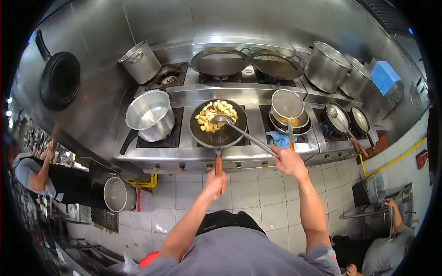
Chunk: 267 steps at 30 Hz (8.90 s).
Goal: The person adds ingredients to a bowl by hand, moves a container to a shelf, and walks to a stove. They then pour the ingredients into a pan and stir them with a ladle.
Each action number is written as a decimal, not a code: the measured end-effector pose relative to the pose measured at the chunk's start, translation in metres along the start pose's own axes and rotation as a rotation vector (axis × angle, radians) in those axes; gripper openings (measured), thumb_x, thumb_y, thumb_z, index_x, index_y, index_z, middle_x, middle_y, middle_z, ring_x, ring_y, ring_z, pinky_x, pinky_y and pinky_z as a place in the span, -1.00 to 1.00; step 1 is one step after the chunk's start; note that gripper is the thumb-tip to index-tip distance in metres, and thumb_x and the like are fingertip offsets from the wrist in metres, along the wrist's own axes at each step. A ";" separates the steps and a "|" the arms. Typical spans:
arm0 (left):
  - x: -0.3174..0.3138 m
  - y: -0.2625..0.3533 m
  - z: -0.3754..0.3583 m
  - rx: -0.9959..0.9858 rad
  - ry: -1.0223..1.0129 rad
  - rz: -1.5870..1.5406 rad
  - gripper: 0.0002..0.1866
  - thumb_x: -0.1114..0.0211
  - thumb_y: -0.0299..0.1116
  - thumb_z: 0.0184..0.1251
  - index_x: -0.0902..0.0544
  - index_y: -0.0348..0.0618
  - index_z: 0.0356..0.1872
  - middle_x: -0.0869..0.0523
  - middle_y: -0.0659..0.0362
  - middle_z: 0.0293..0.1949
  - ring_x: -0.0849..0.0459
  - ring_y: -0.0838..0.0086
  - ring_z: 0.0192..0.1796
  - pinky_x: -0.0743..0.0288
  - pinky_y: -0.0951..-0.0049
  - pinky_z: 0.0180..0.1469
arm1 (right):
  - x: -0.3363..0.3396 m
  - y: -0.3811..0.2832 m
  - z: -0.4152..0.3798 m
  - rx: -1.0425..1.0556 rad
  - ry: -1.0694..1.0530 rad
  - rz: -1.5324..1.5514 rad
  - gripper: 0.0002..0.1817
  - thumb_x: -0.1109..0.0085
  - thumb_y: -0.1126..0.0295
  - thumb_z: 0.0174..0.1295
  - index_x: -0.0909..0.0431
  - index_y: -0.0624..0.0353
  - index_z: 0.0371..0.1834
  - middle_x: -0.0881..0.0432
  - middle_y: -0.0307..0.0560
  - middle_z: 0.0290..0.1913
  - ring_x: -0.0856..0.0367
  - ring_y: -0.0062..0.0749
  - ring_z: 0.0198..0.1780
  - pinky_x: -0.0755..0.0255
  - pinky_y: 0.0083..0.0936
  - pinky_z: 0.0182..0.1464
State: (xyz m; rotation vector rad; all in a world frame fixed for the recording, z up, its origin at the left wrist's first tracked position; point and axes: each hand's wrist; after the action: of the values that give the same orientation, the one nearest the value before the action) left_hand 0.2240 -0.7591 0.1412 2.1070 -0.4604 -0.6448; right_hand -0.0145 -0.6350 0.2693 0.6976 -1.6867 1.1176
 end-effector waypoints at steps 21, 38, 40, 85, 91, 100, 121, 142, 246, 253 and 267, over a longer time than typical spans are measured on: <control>0.008 0.002 0.021 0.054 0.006 0.032 -0.86 -0.18 -0.50 0.13 -0.36 -0.13 -0.43 -0.35 0.32 -0.64 -0.29 0.66 -0.71 -0.20 0.55 -0.76 | -0.031 0.012 -0.031 0.080 0.037 -0.066 -0.54 -0.09 0.42 0.12 -0.41 0.03 0.16 -0.61 0.18 -0.34 -0.57 0.14 -0.23 -0.43 -0.08 -0.16; 0.014 -0.007 0.049 0.039 0.028 -0.011 -0.84 -0.18 -0.50 0.11 -0.37 -0.10 -0.35 -0.36 0.32 -0.62 -0.32 0.66 -0.69 -0.20 0.54 -0.77 | -0.011 0.010 -0.003 0.178 0.016 -0.221 -0.49 -0.11 0.41 0.09 -0.38 0.00 0.18 -0.61 0.15 -0.25 -0.59 0.08 -0.21 -0.47 -0.09 -0.17; 0.009 -0.007 0.052 0.022 0.051 -0.054 -0.85 -0.20 -0.51 0.06 -0.42 -0.18 -0.35 -0.38 0.30 -0.64 -0.34 0.64 -0.69 -0.21 0.53 -0.75 | -0.009 0.015 -0.011 0.201 0.019 -0.237 -0.50 -0.11 0.42 0.08 -0.38 0.00 0.18 -0.61 0.15 -0.24 -0.59 0.08 -0.21 -0.47 -0.09 -0.17; 0.012 0.006 0.059 0.051 -0.003 0.023 -0.80 -0.21 -0.52 0.11 -0.38 -0.19 -0.28 -0.39 0.27 -0.59 -0.33 0.64 -0.69 -0.22 0.57 -0.73 | -0.064 0.012 0.000 -0.054 0.057 0.150 -0.53 -0.06 0.37 0.15 -0.37 0.03 0.19 -0.61 0.20 -0.24 -0.55 0.15 -0.15 -0.42 -0.06 -0.09; 0.014 0.004 0.064 0.024 0.011 0.016 -0.78 -0.22 -0.50 0.11 -0.41 -0.21 -0.24 -0.43 0.25 -0.56 -0.38 0.63 -0.67 -0.27 0.57 -0.72 | -0.090 0.018 0.031 -0.075 0.187 0.179 -0.54 -0.08 0.37 0.15 -0.39 0.06 0.17 -0.61 0.21 -0.20 -0.55 0.15 -0.15 -0.42 -0.06 -0.10; 0.019 -0.004 0.046 -0.009 0.111 -0.150 -0.75 -0.18 -0.28 0.28 -0.41 -0.22 -0.17 -0.57 0.12 -0.42 -0.49 0.52 -0.61 -0.38 0.53 -0.68 | -0.052 0.027 -0.019 -0.101 -0.053 0.349 -0.60 -0.09 0.43 0.14 -0.45 0.15 0.10 -0.58 0.28 -0.36 -0.58 0.16 -0.26 -0.39 -0.13 -0.21; 0.001 -0.001 0.053 -0.102 0.167 -0.116 -0.71 -0.13 -0.17 0.35 -0.37 -0.16 -0.14 -0.55 0.21 -0.43 -0.39 0.64 -0.62 -0.28 0.59 -0.64 | -0.091 0.034 0.020 -0.049 0.112 0.362 -0.57 -0.08 0.38 0.19 -0.40 0.21 0.16 -0.56 0.13 -0.48 -0.52 -0.17 -0.43 -0.39 -0.34 -0.30; -0.017 -0.003 0.049 -0.101 0.264 0.012 -0.71 -0.09 -0.13 0.38 -0.41 -0.15 -0.15 -0.42 0.29 -0.58 -0.28 0.68 -0.70 -0.11 0.60 -0.73 | -0.127 0.020 0.045 0.012 0.218 0.228 -0.45 -0.05 0.52 0.07 -0.25 0.21 0.22 -0.56 0.31 -0.26 -0.55 0.26 -0.22 -0.41 0.02 -0.13; 0.196 -0.524 -0.313 0.494 0.418 0.510 -0.57 -0.32 -0.27 -0.10 -0.64 -0.29 -0.15 -0.72 -0.02 -0.32 -0.70 0.30 -0.24 -0.55 0.37 -0.15 | -0.424 0.180 -0.280 -0.334 -0.714 0.355 -0.59 0.00 0.17 0.15 -0.59 0.38 -0.27 -0.61 0.02 -0.51 -0.58 -0.32 -0.54 -0.47 -0.38 -0.50; 0.200 -0.549 -0.319 0.535 0.512 0.377 -0.58 -0.32 -0.25 -0.09 -0.66 -0.25 -0.16 -0.71 -0.02 -0.28 -0.70 0.28 -0.22 -0.55 0.38 -0.13 | -0.370 0.099 -0.266 -0.345 -0.939 0.341 -0.18 0.00 -0.22 0.13 -0.39 0.41 0.14 -0.48 0.19 0.14 -0.44 -0.12 0.20 -0.28 -0.33 0.22; 0.205 -0.450 -0.287 0.391 0.349 0.544 -0.57 -0.32 -0.30 0.01 -0.58 -0.30 -0.07 -0.69 0.01 -0.36 -0.65 0.40 -0.30 -0.52 0.42 -0.20 | -0.422 0.144 -0.274 -0.262 -0.908 0.302 -0.52 -0.14 0.05 0.17 -0.51 0.28 -0.07 -0.63 -0.05 -0.42 -0.61 -0.37 -0.45 -0.52 -0.42 -0.39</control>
State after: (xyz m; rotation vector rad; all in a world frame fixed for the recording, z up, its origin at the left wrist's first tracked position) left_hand 0.5982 -0.4348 -0.1442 2.2458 -0.9681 0.1380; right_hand 0.1334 -0.3450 -0.1399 0.8638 -2.7234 0.7753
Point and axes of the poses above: each hand's wrist, its own z-axis towards the middle knuckle, its own x-axis out of the back of the hand, y = z × x
